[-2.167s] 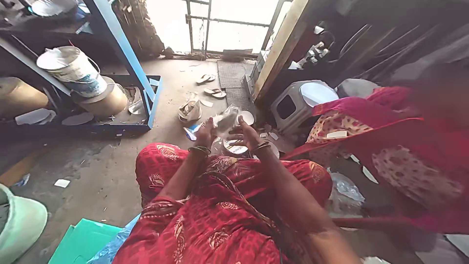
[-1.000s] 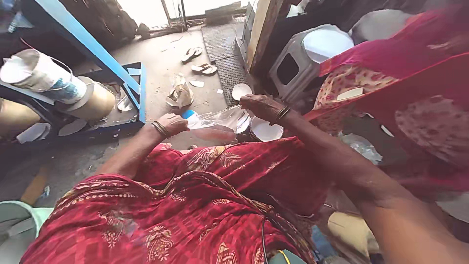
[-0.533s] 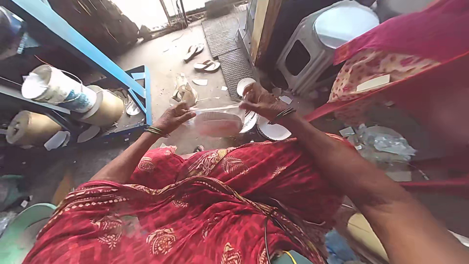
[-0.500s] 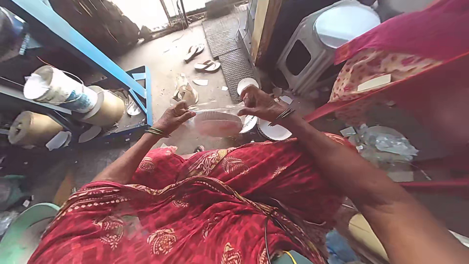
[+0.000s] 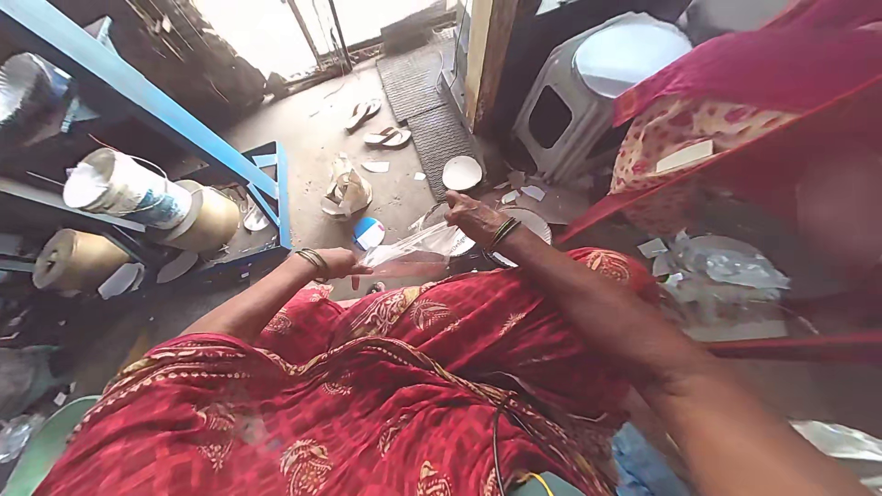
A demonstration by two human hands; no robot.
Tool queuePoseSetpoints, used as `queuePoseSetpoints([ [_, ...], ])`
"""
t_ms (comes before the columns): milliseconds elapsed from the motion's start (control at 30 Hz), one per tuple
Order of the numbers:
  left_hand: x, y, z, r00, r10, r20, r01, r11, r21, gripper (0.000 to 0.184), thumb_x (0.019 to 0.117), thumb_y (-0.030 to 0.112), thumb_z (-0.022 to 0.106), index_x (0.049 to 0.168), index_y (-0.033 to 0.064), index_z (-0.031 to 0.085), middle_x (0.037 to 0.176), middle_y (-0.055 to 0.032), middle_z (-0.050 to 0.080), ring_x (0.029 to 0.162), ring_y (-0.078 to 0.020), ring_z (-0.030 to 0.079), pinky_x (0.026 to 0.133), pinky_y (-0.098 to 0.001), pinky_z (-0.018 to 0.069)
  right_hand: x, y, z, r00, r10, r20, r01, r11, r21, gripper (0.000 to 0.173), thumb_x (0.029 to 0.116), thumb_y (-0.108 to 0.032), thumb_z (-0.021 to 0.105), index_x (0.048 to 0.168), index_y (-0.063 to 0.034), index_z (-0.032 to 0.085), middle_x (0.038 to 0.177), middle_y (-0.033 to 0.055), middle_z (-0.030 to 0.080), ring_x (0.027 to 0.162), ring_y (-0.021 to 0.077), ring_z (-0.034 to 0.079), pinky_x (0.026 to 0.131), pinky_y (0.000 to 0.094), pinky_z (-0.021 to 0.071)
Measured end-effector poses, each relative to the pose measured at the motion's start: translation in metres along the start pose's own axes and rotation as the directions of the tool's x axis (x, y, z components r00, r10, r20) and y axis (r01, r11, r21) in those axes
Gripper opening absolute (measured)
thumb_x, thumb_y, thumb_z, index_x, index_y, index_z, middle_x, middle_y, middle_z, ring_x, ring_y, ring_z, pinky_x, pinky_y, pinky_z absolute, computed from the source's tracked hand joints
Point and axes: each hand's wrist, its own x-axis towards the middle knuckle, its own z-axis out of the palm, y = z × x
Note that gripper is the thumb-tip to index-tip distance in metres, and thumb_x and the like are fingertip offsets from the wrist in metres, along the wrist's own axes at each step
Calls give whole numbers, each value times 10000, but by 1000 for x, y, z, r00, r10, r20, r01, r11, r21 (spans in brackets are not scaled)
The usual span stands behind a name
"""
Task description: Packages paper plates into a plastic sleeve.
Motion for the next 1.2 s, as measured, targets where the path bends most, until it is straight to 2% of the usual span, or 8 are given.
queuePoseSetpoints([
  [133,9,-19,10,990,135,-30,-137,923,-361,557,1116,399,364,883,28,707,585,21,471,500,-65,384,531,-270,353,-8,0,-11,996,36,-76,-27,993,117,182,1005,-1,551,1072,58,710,1250,289,616,1137,456,628,959,563,523],
  [267,5,-13,33,969,72,-237,-246,411,-878,474,1124,409,284,793,144,498,594,80,432,498,-14,425,496,-160,377,-11,-4,-24,990,128,-64,-121,987,109,193,1050,-77,521,1106,44,661,1038,251,690,989,441,692,853,601,538],
  [367,1,4,35,945,-94,-313,-310,43,-950,573,1079,575,211,873,144,528,620,56,477,524,-59,487,528,-209,448,-15,-2,-33,989,7,-149,34,963,268,156,1009,-7,551,1033,75,682,917,235,695,843,387,698,821,544,555],
  [500,13,1,28,890,-191,-415,-447,-184,-875,486,1104,503,259,855,194,541,529,107,380,428,-23,347,431,-184,320,-21,-20,-38,992,-108,-68,127,878,461,179,1000,-28,566,1024,26,735,835,141,710,678,227,669,684,430,570],
  [633,14,23,2,874,-295,-385,-448,-187,-874,329,1111,403,369,911,185,512,562,98,338,436,-35,318,448,-197,355,-17,-63,-11,934,-353,58,289,839,461,117,954,-4,632,970,23,745,926,158,723,886,283,705,873,473,558],
  [733,22,45,-11,899,-158,-409,-425,-84,-901,284,1109,315,395,905,163,522,550,104,327,420,-18,287,418,-179,285,-10,-100,3,881,-460,114,383,833,399,134,958,-94,662,984,20,728,970,167,715,963,311,688,912,496,526],
  [933,9,65,-11,904,7,-428,-393,412,-822,200,1069,169,497,1009,49,644,789,15,629,687,-51,596,654,-249,525,5,-120,-32,989,-87,-121,145,753,642,147,949,-13,621,998,42,748,849,142,730,676,197,677,698,405,577],
  [1200,-17,54,0,888,107,-447,-460,201,-865,263,1038,41,344,911,132,556,638,82,544,536,-3,515,525,-173,462,6,-110,-36,968,240,72,-117,175,978,164,1018,-73,597,1071,70,656,815,83,688,633,113,660,635,290,598],
])
